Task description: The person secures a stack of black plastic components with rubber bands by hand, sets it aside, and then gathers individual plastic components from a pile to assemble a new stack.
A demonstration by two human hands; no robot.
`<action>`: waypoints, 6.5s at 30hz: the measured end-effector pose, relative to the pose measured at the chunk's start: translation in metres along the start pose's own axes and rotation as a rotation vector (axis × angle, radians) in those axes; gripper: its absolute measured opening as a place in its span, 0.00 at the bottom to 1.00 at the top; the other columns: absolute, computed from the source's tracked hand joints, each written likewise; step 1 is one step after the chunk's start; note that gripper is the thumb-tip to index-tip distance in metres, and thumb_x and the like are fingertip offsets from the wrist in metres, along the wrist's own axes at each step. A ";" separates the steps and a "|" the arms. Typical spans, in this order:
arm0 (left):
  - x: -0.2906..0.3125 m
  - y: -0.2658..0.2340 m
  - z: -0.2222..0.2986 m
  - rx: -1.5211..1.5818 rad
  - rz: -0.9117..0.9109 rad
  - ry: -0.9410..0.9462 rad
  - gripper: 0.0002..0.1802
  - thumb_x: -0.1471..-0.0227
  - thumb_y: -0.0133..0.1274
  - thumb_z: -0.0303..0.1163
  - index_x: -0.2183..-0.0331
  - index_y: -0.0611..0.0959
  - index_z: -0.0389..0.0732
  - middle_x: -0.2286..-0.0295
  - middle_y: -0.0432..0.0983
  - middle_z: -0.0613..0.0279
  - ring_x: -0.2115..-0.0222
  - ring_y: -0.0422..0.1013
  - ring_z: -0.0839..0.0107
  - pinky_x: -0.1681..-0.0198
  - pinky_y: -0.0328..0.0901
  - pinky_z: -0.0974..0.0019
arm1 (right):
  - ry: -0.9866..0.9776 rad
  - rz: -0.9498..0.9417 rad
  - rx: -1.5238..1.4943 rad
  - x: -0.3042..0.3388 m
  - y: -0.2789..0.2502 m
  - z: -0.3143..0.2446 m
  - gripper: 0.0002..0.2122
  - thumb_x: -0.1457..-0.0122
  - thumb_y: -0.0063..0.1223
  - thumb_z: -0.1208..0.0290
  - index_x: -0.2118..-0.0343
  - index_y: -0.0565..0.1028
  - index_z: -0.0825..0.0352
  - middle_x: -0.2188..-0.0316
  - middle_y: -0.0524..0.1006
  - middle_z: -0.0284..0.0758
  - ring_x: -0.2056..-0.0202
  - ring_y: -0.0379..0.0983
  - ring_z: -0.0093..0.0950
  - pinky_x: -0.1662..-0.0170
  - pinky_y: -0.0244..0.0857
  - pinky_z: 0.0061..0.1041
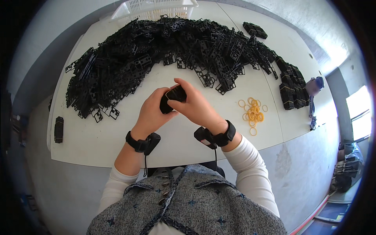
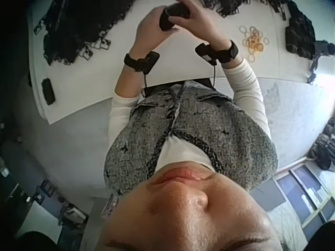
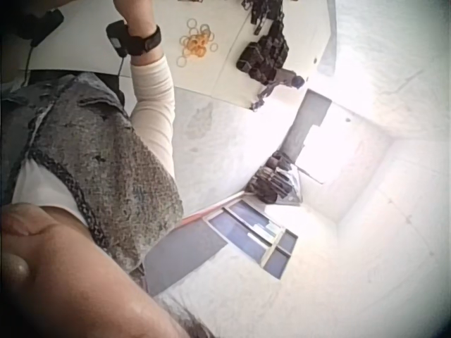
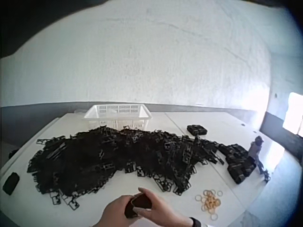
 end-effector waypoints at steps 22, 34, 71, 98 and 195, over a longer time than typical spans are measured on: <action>0.023 -0.009 -0.027 -0.317 -0.224 -0.172 0.34 0.65 0.63 0.28 0.53 0.67 0.36 0.59 0.67 0.52 0.54 0.62 0.55 0.51 0.60 0.62 | 0.126 0.077 -0.046 0.025 0.007 0.050 0.31 0.45 0.46 0.75 0.40 0.46 0.70 0.38 0.49 0.41 0.37 0.42 0.30 0.37 0.36 0.27; 0.041 0.001 -0.061 0.037 -0.198 -0.218 0.42 0.62 0.61 0.27 0.46 0.59 0.36 0.50 0.57 0.48 0.48 0.54 0.51 0.46 0.54 0.59 | 0.173 0.265 -0.314 0.030 0.034 0.084 0.31 0.48 0.42 0.83 0.40 0.47 0.71 0.39 0.50 0.42 0.37 0.42 0.30 0.37 0.37 0.25; 0.041 -0.050 0.018 -0.229 0.142 0.270 0.31 0.56 0.56 0.28 0.49 0.64 0.38 0.53 0.64 0.51 0.48 0.57 0.54 0.48 0.57 0.55 | -0.018 0.033 -0.500 0.029 0.012 0.023 0.24 0.50 0.53 0.85 0.48 0.62 0.73 0.57 0.71 0.35 0.58 0.71 0.24 0.53 0.66 0.22; 0.046 -0.024 -0.038 0.680 0.075 -0.505 0.16 0.43 0.45 0.40 0.56 0.70 0.43 0.65 0.68 0.69 0.66 0.64 0.81 0.64 0.63 0.72 | -0.019 0.094 -0.413 0.027 0.023 0.030 0.25 0.41 0.41 0.77 0.41 0.51 0.68 0.42 0.54 0.39 0.41 0.51 0.31 0.40 0.46 0.27; -0.053 0.003 -0.031 0.938 0.052 -0.332 0.15 0.43 0.43 0.35 0.60 0.77 0.36 0.68 0.76 0.62 0.69 0.72 0.76 0.66 0.68 0.72 | -0.062 0.260 -0.278 -0.060 -0.044 0.011 0.09 0.44 0.50 0.71 0.67 0.76 0.72 0.75 0.76 0.29 0.74 0.72 0.16 0.69 0.67 0.15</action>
Point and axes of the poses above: each hand's wrist, its own x-axis away from the middle knuckle, its own y-axis out of the palm, z = x × y, the point moved 5 cm from there along -x, towards the middle knuckle
